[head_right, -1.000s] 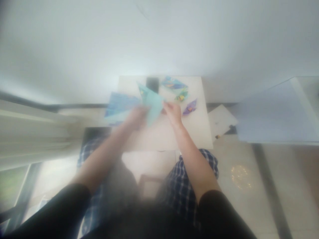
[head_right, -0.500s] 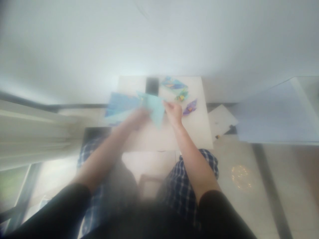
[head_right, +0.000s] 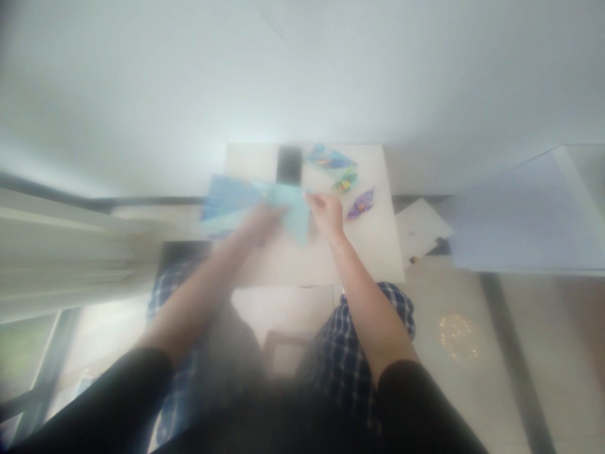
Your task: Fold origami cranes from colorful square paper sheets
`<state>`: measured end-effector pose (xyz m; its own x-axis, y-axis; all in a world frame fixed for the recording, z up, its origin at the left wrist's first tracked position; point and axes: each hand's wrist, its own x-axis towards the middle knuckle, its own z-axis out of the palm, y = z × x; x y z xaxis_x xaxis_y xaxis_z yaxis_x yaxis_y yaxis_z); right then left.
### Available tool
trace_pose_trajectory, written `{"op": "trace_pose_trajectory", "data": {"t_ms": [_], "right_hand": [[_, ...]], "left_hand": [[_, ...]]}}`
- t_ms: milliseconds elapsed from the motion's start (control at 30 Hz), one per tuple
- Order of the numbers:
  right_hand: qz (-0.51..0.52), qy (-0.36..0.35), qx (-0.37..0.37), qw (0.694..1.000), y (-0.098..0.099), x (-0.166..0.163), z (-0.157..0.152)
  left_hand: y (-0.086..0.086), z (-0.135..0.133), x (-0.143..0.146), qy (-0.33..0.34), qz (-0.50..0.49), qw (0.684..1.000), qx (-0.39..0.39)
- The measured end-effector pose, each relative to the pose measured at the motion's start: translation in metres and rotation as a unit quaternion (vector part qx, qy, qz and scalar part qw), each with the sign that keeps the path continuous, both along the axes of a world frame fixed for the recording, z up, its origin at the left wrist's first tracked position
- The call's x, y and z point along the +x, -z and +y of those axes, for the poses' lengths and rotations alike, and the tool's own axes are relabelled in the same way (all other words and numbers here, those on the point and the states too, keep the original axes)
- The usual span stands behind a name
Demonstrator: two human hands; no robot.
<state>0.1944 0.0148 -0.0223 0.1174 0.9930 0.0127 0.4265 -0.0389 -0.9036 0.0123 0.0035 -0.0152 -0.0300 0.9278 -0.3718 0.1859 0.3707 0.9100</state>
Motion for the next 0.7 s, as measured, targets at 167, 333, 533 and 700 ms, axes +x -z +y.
{"op": "trace_pose_trajectory", "data": {"t_ms": [167,333,533,700], "right_hand": [[-0.002,-0.099,-0.038,0.994,0.003,-0.003,0.0],[-0.068,-0.084,-0.039,0.993,0.001,-0.004,0.001],[-0.103,-0.08,-0.046,0.99,-0.003,0.004,0.003],[-0.105,-0.094,-0.03,0.99,-0.002,0.011,0.002]], "left_hand": [[-0.003,0.001,-0.001,-0.036,0.014,0.999,-0.001],[0.003,0.005,0.004,-0.049,0.013,0.998,-0.024],[0.005,0.012,0.001,-0.073,-0.057,0.996,-0.011],[0.0,0.021,-0.023,-0.056,-0.048,0.997,0.036]]}}
